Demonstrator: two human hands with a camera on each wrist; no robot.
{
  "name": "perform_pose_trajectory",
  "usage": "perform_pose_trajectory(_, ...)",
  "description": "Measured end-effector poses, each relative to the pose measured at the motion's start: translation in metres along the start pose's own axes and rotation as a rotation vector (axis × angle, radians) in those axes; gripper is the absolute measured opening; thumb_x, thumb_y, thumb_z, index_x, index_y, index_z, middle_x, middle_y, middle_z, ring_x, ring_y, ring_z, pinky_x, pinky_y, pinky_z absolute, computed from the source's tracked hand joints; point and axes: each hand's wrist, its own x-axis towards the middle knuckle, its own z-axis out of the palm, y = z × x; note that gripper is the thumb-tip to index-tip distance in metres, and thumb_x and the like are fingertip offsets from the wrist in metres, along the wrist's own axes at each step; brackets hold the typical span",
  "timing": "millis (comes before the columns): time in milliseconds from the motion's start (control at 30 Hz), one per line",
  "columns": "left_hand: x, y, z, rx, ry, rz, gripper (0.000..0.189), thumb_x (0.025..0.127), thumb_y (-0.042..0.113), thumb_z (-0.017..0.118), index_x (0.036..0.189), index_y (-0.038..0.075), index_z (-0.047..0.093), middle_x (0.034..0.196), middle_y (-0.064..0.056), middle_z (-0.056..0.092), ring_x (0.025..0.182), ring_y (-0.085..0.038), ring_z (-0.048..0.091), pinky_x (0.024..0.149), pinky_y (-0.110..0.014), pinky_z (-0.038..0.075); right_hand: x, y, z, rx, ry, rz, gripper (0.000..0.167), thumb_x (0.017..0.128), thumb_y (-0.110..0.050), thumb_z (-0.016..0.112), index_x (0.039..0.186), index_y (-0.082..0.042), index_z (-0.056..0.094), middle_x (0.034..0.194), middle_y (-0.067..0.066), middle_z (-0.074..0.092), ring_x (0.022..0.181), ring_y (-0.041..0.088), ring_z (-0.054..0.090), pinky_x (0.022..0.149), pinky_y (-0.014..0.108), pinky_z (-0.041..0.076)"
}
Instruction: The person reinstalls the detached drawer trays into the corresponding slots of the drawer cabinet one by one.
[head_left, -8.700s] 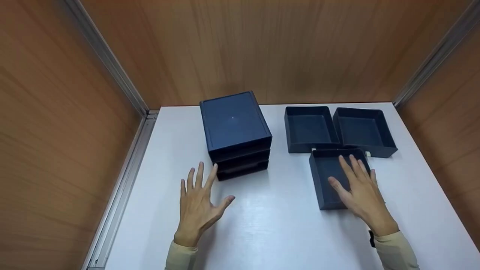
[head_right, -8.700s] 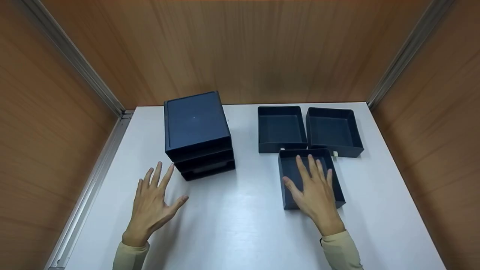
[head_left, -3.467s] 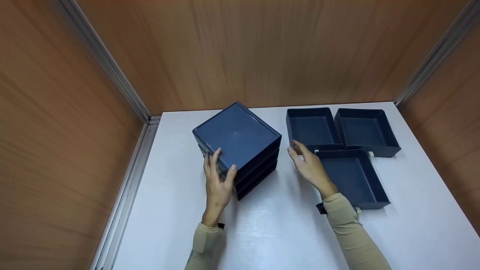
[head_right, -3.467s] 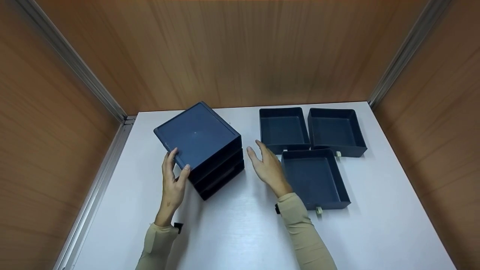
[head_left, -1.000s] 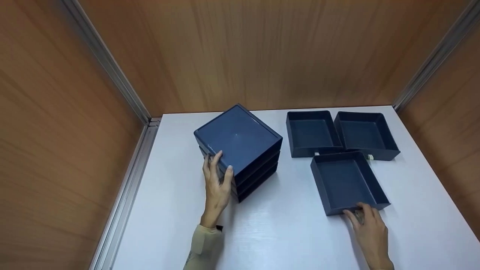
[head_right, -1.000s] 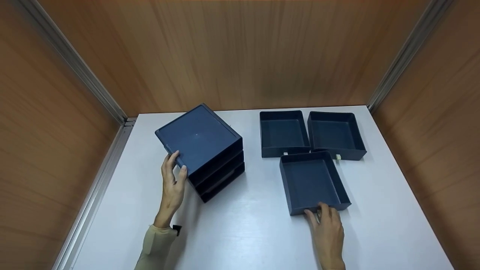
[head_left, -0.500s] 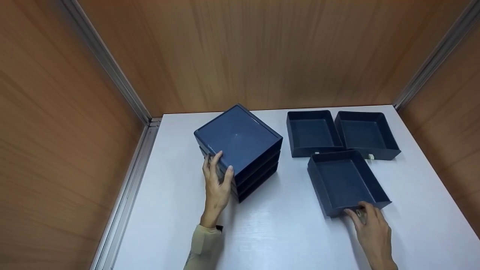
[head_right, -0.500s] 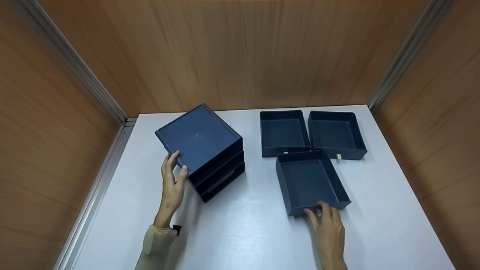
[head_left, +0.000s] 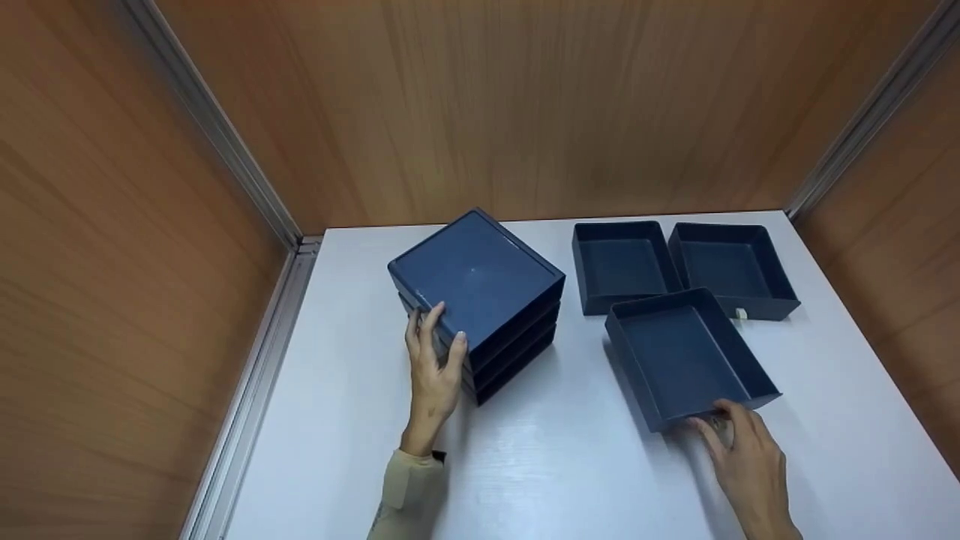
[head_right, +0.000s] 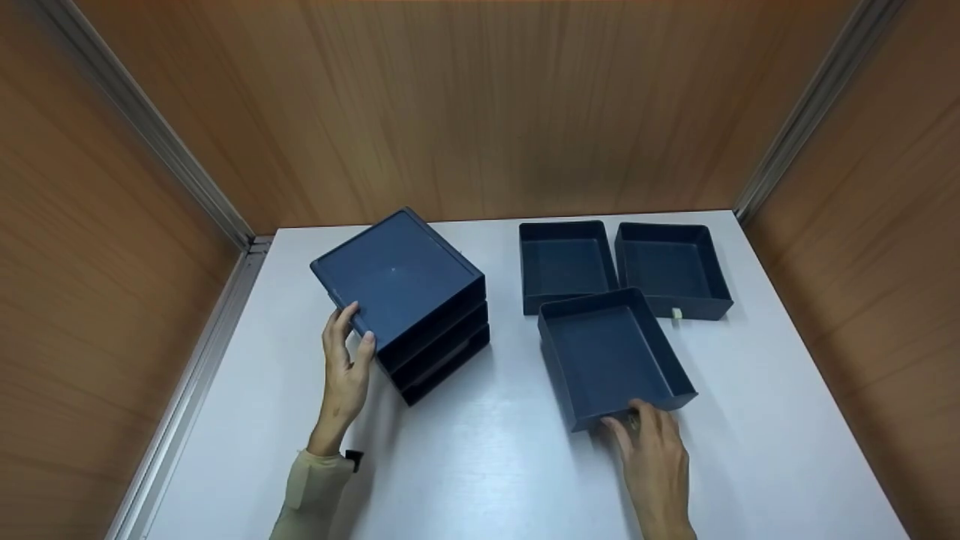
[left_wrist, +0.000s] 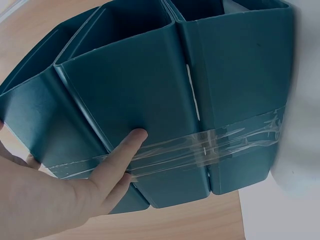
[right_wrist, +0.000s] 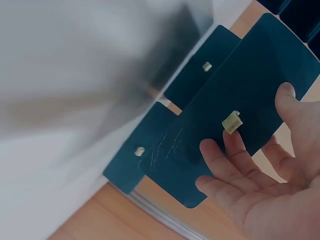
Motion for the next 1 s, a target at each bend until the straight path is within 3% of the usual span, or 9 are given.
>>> perform_pose_trajectory(733,0.0,0.001,0.0,0.002,-0.001,0.007,0.058,0.108,0.034,0.059,0.163,0.027,0.041,0.175,-0.025,0.009,0.158,-0.056,0.023,0.111,-0.079,0.037,0.005,-0.034,-0.029,0.05,-0.043,-0.069,0.045,0.08,-0.008,0.094,0.116,0.005,0.07,0.102,0.026,0.073,0.089,0.046,0.075,0.071,0.062,0.058)
perform_pose_trajectory(1000,0.0,0.002,-0.001,0.012,-0.002,0.012,0.058,0.108,0.034,0.059,0.162,0.027,0.042,0.175,-0.025,0.011,0.158,-0.056,0.024,0.112,-0.079,0.037,0.002,-0.045,-0.034,0.049,-0.089,-0.052,0.047,0.08,-0.01,0.094,0.118,0.005,0.071,0.105,0.024,0.073,0.088,0.042,0.075,0.07,0.059,0.058)
